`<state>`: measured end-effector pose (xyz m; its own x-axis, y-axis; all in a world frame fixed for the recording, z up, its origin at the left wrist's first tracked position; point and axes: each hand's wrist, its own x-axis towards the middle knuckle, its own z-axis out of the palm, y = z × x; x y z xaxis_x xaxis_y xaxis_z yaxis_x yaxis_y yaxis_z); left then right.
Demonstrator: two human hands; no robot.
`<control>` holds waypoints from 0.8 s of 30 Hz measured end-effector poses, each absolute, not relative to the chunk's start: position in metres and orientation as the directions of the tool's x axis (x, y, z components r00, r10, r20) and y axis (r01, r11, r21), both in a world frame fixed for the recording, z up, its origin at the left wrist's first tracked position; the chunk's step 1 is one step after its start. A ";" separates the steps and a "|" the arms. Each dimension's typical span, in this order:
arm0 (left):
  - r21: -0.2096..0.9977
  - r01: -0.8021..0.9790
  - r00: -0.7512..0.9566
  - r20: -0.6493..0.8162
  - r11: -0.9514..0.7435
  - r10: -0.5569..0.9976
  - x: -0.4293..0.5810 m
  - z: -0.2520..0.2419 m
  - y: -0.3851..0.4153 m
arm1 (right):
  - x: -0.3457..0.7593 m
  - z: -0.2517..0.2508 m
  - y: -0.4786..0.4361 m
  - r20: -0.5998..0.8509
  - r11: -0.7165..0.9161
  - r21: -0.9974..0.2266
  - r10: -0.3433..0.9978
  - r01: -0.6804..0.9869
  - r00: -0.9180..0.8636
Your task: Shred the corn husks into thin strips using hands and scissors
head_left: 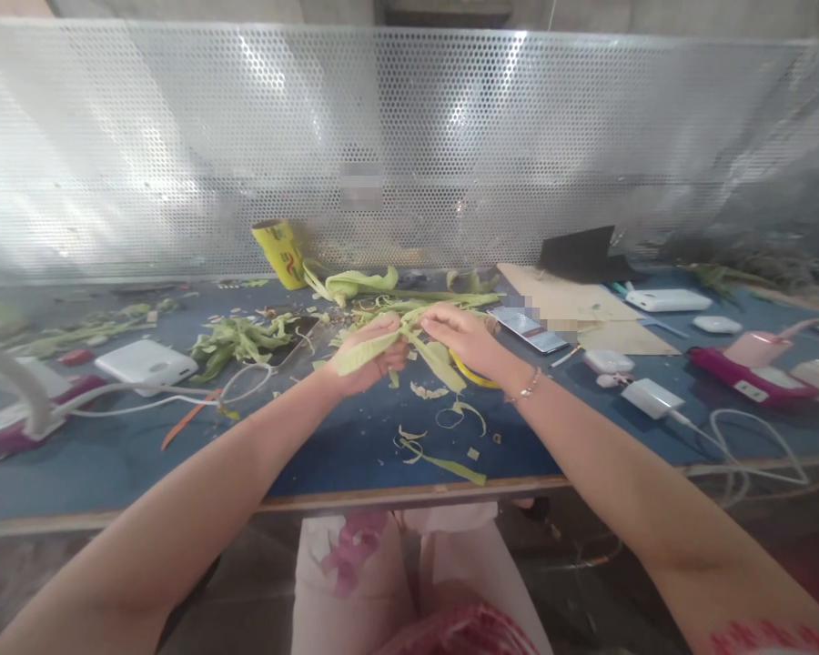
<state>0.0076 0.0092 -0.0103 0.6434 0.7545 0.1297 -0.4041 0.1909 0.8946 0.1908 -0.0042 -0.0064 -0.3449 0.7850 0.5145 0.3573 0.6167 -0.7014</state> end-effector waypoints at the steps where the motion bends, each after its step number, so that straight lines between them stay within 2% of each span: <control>1: 0.900 -0.391 0.653 0.122 0.195 0.747 0.007 -0.010 0.010 | 0.190 -0.008 -0.003 0.493 0.589 -0.735 0.805 0.336 -0.330; 3: 0.912 -0.371 0.657 0.125 0.175 0.744 0.006 -0.011 0.010 | 0.188 -0.009 -0.002 0.479 0.564 -0.764 0.821 0.313 -0.311; 5: 0.922 -0.351 0.662 0.123 0.161 0.740 0.006 -0.012 0.010 | 0.188 -0.010 -0.003 0.503 0.584 -0.739 0.810 0.336 -0.303; 9: 0.940 -0.301 0.672 0.090 0.160 0.735 0.006 -0.011 0.007 | 0.189 -0.009 -0.006 0.640 0.702 -0.551 0.702 0.451 -0.311; 12: 0.952 -0.259 0.656 0.049 0.163 0.753 0.008 -0.010 0.004 | 0.192 -0.006 -0.008 0.648 0.774 -0.448 0.626 0.448 -0.433; 16: 0.963 -0.208 0.709 0.026 0.173 0.704 0.008 -0.012 0.003 | 0.193 -0.004 -0.010 0.576 0.777 -0.491 0.628 0.394 -0.523; 21: 0.959 -0.232 0.693 0.044 0.165 0.720 0.007 -0.013 0.007 | 0.192 -0.001 -0.015 0.486 0.702 -0.530 0.711 0.475 -0.508; 24: 0.952 -0.284 0.628 0.093 0.116 0.773 0.007 -0.012 0.009 | 0.192 -0.001 -0.016 0.488 0.673 -0.535 0.740 0.511 -0.463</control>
<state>0.0068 0.0089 -0.0117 0.6276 0.7729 0.0935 -0.2844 0.1159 0.9517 0.1923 -0.0158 -0.0012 -0.4630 0.7399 0.4881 0.5107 0.6728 -0.5353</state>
